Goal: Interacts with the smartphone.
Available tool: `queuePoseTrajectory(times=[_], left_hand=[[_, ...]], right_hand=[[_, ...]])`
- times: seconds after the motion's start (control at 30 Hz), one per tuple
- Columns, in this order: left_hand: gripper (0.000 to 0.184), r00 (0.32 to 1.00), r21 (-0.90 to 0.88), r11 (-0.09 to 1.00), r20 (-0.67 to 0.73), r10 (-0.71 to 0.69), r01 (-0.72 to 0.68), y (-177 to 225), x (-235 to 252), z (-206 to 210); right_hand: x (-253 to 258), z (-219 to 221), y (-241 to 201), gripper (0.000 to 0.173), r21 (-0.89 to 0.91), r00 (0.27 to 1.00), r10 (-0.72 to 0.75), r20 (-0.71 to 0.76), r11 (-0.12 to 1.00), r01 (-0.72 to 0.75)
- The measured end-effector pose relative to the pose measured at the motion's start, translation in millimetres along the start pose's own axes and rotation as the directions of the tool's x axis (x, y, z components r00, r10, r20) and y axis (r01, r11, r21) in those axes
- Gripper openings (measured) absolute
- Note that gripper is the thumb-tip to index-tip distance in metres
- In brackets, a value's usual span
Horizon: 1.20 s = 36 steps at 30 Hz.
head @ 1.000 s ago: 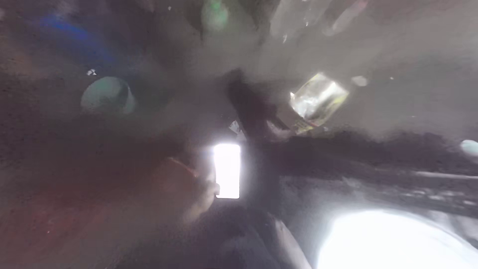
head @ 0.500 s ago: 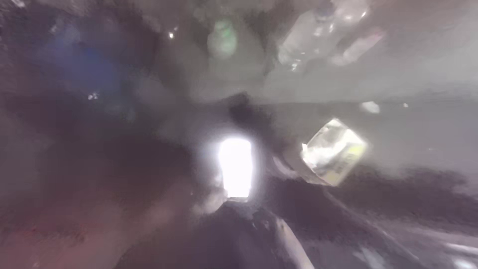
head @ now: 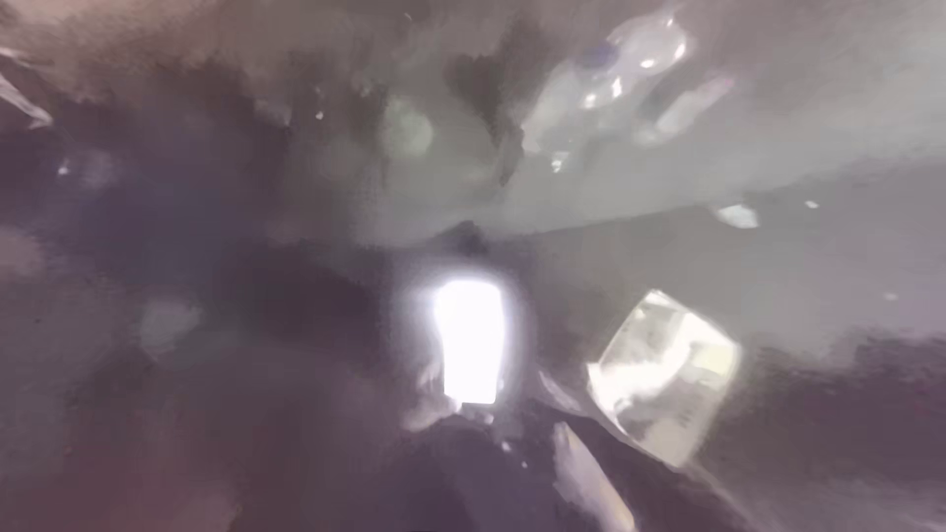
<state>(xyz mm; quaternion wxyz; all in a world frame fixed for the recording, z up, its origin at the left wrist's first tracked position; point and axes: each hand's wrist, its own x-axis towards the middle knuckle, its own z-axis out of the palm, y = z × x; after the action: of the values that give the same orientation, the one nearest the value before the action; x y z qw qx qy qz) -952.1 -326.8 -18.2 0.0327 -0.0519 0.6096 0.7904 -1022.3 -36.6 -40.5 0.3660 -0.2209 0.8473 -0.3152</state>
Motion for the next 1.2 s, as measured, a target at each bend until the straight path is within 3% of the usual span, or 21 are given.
queuePoseTrajectory(times=[0.03, 0.07, 0.1, 0.13, 0.17, 0.2, 0.23, 0.3, 0.37, 0.5, 0.57, 0.63, 0.7, 0.83, 0.93, 1.0, 1.07, 1.13, 1.2], left_hand=[[0.034, 0.995, 0.047, 0.996, -0.072, -0.073, 0.076, 19, 17, 10], [0.030, 0.957, 0.070, 0.966, -0.167, -0.235, 0.250, 54, 36, 27], [0.025, 0.833, 0.093, 0.862, -0.327, -0.446, 0.498, 99, 60, 54], [0.024, 0.739, 0.111, 0.772, -0.401, -0.541, 0.626, 120, 82, 67], [0.023, 0.779, 0.149, 0.792, -0.358, -0.515, 0.592, 117, 92, 62], [0.023, 0.868, 0.211, 0.855, -0.279, -0.411, 0.473, 94, 99, 46], [0.024, 0.892, 0.265, 0.858, -0.242, -0.383, 0.440, 86, 109, 38], [0.024, 0.852, 0.276, 0.813, -0.277, -0.444, 0.513, 106, 136, 48], [0.028, 0.821, 0.200, 0.808, -0.286, -0.493, 0.555, 126, 160, 61], [0.054, 0.941, 0.193, 0.921, -0.059, -0.334, 0.339, 102, 187, 42], [0.058, 0.925, 0.127, 0.921, 0.045, -0.377, 0.369, 100, 203, 32], [0.065, 0.927, 0.059, 0.950, 0.207, -0.313, 0.308, 84, 218, 14], [0.064, 0.925, 0.065, 0.966, 0.279, -0.258, 0.250, 82, 232, 8], [0.075, 0.925, 0.100, 0.967, 0.283, -0.255, 0.236, 91, 254, 4], [0.071, 0.876, 0.215, 0.933, 0.335, -0.347, 0.288, 104, 265, -4], [0.068, 0.846, 0.341, 0.901, 0.364, -0.390, 0.269, 113, 272, -10], [0.059, 0.833, 0.413, 0.852, 0.305, -0.463, 0.322, 141, 277, 4], [0.056, 0.836, 0.341, 0.874, 0.311, -0.452, 0.346, 150, 277, 8], [0.062, 0.803, 0.155, 0.935, 0.480, -0.354, 0.320, 125, 279, -14]], right_hand=[[13, -11, 1, 0.049, 0.003, 1.000, 0.018, -0.016, 1.000, -0.018], [27, -24, 0, 0.051, 0.007, 0.999, 0.033, -0.017, 0.999, -0.033], [37, -41, -7, 0.054, 0.025, 0.999, 0.044, 0.012, 0.999, -0.044], [46, -56, -11, 0.055, 0.017, 0.998, 0.055, 0.044, 0.998, -0.056], [56, -69, -10, 0.058, -0.015, 0.991, 0.098, 0.088, 0.995, -0.097], [66, -80, -6, 0.060, -0.077, 0.981, 0.146, 0.127, 0.988, -0.137], [74, -87, 0, 0.062, -0.139, 0.968, 0.194, 0.157, 0.975, -0.173], [84, -104, 3, 0.064, -0.165, 0.951, 0.253, 0.178, 0.960, -0.225], [90, -116, 9, 0.057, -0.119, 0.964, 0.223, 0.148, 0.971, -0.207], [105, -126, 16, 0.052, -0.060, 0.978, 0.175, 0.118, 0.984, -0.169], [108, -132, 8, 0.049, -0.036, 0.977, 0.186, 0.100, 0.982, -0.183], [108, -132, 2, 0.046, -0.026, 0.974, 0.219, 0.062, 0.976, -0.218], [112, -127, -2, 0.043, -0.011, 0.956, 0.293, 0.032, 0.956, -0.293], [129, -111, -3, 0.035, 0.099, 0.953, 0.304, -0.016, 0.949, -0.301], [134, -112, -20, 0.037, 0.284, 0.966, 0.252, -0.058, 0.932, -0.226], [140, -108, -23, 0.037, 0.236, 0.957, 0.286, -0.046, 0.934, -0.268], [143, -107, -32, 0.035, 0.198, 0.946, 0.321, -0.053, 0.932, -0.305], [140, -107, -44, 0.034, 0.225, 0.948, 0.302, -0.101, 0.935, -0.274], [141, -106, -46, 0.036, 0.297, 0.952, 0.285, -0.111, 0.924, -0.242]])
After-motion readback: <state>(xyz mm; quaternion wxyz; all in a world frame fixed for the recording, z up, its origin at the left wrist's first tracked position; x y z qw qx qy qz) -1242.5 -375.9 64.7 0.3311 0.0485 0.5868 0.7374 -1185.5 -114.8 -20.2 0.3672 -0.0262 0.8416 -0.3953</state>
